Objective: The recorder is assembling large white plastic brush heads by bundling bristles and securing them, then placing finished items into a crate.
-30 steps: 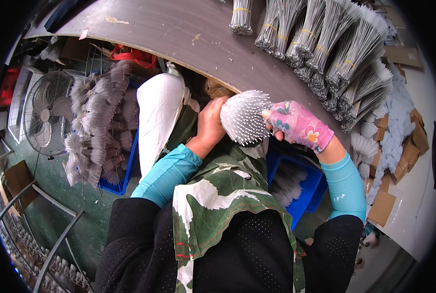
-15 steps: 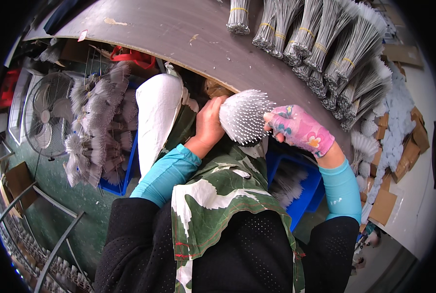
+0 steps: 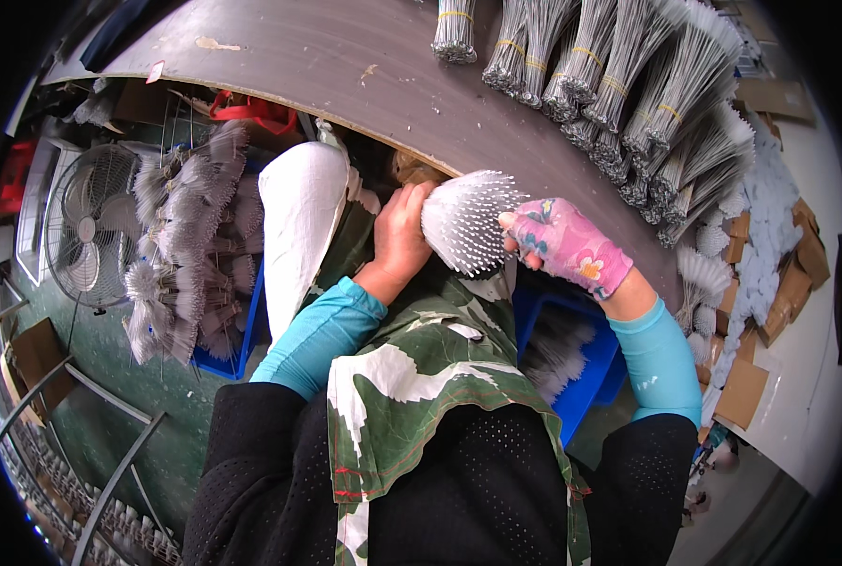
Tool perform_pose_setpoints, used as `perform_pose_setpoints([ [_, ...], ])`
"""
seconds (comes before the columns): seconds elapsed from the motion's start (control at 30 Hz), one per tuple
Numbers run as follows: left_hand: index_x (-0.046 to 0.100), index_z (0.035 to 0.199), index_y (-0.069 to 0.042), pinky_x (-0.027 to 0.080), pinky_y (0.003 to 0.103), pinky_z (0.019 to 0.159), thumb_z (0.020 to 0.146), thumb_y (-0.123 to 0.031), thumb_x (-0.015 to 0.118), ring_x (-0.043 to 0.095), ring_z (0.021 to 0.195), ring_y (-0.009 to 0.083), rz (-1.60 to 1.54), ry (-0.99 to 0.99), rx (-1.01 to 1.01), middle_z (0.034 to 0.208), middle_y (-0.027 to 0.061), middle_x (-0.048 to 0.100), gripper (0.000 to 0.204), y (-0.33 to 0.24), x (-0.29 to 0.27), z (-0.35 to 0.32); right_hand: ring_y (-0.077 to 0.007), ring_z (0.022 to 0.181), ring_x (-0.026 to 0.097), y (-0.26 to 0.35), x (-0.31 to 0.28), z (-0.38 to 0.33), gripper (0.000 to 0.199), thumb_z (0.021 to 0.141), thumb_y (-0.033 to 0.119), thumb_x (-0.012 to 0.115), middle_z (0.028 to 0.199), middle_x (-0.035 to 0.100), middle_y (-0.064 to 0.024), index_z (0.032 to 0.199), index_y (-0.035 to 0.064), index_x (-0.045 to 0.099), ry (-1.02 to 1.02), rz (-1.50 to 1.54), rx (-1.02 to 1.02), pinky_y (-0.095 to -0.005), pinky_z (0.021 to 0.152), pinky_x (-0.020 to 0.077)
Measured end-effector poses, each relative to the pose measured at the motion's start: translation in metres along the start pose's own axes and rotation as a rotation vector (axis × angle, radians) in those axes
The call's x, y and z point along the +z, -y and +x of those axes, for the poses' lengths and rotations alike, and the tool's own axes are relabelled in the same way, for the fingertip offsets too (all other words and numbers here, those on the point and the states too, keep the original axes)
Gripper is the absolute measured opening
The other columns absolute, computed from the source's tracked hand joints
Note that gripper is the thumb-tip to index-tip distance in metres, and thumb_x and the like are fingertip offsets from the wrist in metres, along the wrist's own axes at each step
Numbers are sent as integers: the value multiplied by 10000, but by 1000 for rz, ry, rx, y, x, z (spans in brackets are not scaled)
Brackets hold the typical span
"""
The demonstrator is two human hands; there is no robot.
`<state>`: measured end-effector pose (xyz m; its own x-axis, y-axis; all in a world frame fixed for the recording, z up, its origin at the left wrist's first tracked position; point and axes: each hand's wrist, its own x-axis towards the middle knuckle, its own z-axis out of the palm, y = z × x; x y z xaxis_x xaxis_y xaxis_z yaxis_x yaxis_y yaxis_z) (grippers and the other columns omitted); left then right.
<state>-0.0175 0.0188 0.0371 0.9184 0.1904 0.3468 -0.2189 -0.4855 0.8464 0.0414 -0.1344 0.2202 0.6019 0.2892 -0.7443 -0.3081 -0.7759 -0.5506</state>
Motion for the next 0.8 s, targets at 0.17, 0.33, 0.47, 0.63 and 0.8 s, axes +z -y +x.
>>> perform_pose_setpoints([
  [0.17, 537, 1024, -51, 477, 390, 697, 673, -71, 669, 568, 848, 335, -42, 31, -25, 910, 125, 575, 376, 3, 0, -1, -26, 443, 404, -1, -7, -7, 341, 899, 354, 531, 543, 497, 28, 771, 47, 609, 87, 152, 63, -171, 398, 288],
  [0.33, 533, 1071, -52, 481, 375, 732, 706, -74, 671, 582, 869, 350, -286, 93, -150, 937, 147, 594, 390, 13, 11, -9, -17, 447, 401, -7, -13, -21, 322, 915, 333, 507, 569, 507, 30, 850, 37, 618, 64, 254, -6, -154, 390, 285],
  [0.47, 528, 1134, -52, 482, 355, 775, 729, -81, 675, 601, 895, 352, -439, 198, -233, 977, 160, 622, 432, 24, 19, -15, -26, 470, 414, -9, -16, -29, 408, 902, 433, 517, 586, 506, 29, 850, 42, 623, -57, 259, -35, -172, 418, 304],
  [0.63, 549, 1133, -28, 469, 326, 825, 746, -75, 679, 630, 938, 223, -577, 280, -291, 1023, 139, 648, 411, 19, 12, -12, -48, 571, 485, -34, -15, -24, 383, 858, 372, 618, 736, 569, -4, 1006, 19, 599, -87, 394, -85, -173, 472, 351],
  [0.8, 535, 1181, 0, 425, 301, 922, 720, -86, 738, 554, 1046, 148, -745, 435, -221, 1119, 83, 619, 511, -10, -7, 8, -194, 1182, 452, -68, 13, 3, 895, 606, 197, 848, 1287, 471, -101, 1331, 4, 360, -261, 121, -637, -321, 966, 393],
])
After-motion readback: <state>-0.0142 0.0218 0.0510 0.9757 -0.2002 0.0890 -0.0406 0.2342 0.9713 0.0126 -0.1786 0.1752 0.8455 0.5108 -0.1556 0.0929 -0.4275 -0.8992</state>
